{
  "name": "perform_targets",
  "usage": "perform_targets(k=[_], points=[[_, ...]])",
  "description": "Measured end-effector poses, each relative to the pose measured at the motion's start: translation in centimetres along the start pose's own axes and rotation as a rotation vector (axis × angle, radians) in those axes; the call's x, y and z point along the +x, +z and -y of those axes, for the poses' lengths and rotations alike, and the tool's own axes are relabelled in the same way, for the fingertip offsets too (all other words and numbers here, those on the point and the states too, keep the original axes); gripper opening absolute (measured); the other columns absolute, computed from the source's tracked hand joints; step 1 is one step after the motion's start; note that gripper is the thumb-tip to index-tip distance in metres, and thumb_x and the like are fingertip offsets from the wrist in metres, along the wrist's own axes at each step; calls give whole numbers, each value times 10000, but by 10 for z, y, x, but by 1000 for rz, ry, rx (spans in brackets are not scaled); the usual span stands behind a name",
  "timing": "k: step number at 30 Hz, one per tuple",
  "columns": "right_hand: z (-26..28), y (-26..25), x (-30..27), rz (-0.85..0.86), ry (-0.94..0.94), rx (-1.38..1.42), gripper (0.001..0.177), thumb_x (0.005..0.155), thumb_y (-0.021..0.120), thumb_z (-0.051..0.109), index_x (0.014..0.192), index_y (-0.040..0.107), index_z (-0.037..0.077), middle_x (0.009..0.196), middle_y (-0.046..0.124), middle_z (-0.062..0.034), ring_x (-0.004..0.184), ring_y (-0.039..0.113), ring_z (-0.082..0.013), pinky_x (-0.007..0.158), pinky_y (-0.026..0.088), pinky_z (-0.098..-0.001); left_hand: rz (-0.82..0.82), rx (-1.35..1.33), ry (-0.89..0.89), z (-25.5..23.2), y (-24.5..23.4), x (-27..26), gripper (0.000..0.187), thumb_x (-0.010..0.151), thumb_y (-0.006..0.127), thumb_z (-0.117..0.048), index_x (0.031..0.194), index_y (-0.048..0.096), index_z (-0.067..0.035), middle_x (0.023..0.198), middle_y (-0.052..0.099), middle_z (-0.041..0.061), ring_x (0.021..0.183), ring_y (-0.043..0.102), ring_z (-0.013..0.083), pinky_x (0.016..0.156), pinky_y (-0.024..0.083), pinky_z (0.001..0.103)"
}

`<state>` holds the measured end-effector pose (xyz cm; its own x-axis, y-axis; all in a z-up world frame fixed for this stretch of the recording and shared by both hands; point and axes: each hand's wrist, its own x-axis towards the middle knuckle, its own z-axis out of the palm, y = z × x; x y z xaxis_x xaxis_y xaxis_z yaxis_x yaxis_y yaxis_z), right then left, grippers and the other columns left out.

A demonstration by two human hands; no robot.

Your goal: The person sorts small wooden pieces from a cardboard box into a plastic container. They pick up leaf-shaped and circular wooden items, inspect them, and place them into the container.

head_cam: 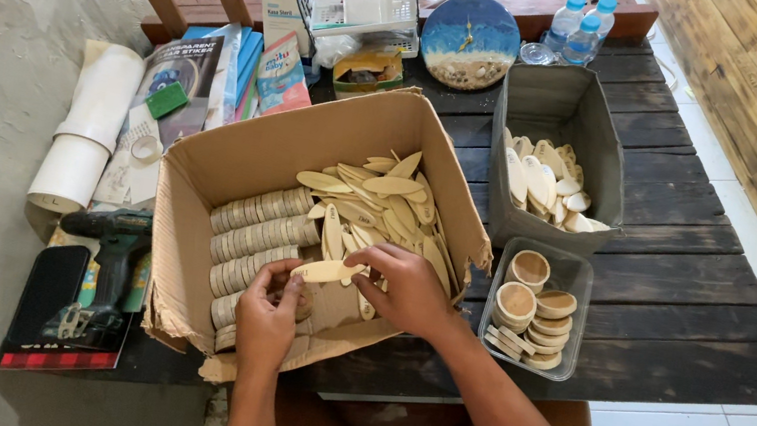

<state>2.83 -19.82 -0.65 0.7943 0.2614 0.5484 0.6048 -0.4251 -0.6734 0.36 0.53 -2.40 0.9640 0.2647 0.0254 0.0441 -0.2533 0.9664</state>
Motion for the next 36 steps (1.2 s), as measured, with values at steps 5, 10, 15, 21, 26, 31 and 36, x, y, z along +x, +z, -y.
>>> perform_targets(k=[5,10,15,21,26,31,36], points=[[-5,0,-3,1,-174,-60,113,950,711,103,1061,726,91,976,755,-71,794,706,-228,722,563,-373,41,47,-163,-33,-3,-8,200,999,612,-149,1161,726,-122,892,679,29,779,643,142,669,611,303],[26,-30,-13,-121,-342,15,111,959,733,119,1040,716,45,932,741,-121,820,691,-275,723,559,-372,26,3,-260,-38,-3,-5,243,1009,596,-126,1233,690,-126,991,678,52,871,672,172,693,648,336],[49,-101,-32,-412,-291,-113,127,851,785,-1,888,676,53,875,766,-64,789,750,-180,795,585,-368,31,16,-86,-7,-4,3,231,982,612,-225,1168,714,-134,952,686,19,828,653,133,686,537,298],[-40,-173,-26,-709,335,-604,118,1020,879,137,1091,787,115,910,777,-20,737,714,-121,580,538,-229,20,39,-143,-20,-5,-2,245,972,620,-249,1168,726,-146,977,688,16,857,650,137,718,542,300],[-94,-188,-23,-566,370,-548,107,963,855,98,1059,824,60,879,766,-70,752,682,-137,670,524,-287,34,26,-124,-19,-6,-2,246,968,614,-257,1160,718,-145,975,684,15,864,669,144,743,558,313],[-124,-182,-31,-422,478,-694,154,910,848,202,1052,834,144,876,772,-76,777,710,-186,734,551,-351,25,80,-125,-20,-5,-2,247,952,614,-295,1140,721,-175,994,724,8,895,675,148,776,548,335],[-128,-176,-28,-213,603,-840,173,946,766,438,1032,810,295,920,771,34,1108,628,-275,974,322,-541,30,40,-150,-24,-5,-3,249,965,613,-279,1154,716,-154,952,699,22,789,679,136,743,546,307]])
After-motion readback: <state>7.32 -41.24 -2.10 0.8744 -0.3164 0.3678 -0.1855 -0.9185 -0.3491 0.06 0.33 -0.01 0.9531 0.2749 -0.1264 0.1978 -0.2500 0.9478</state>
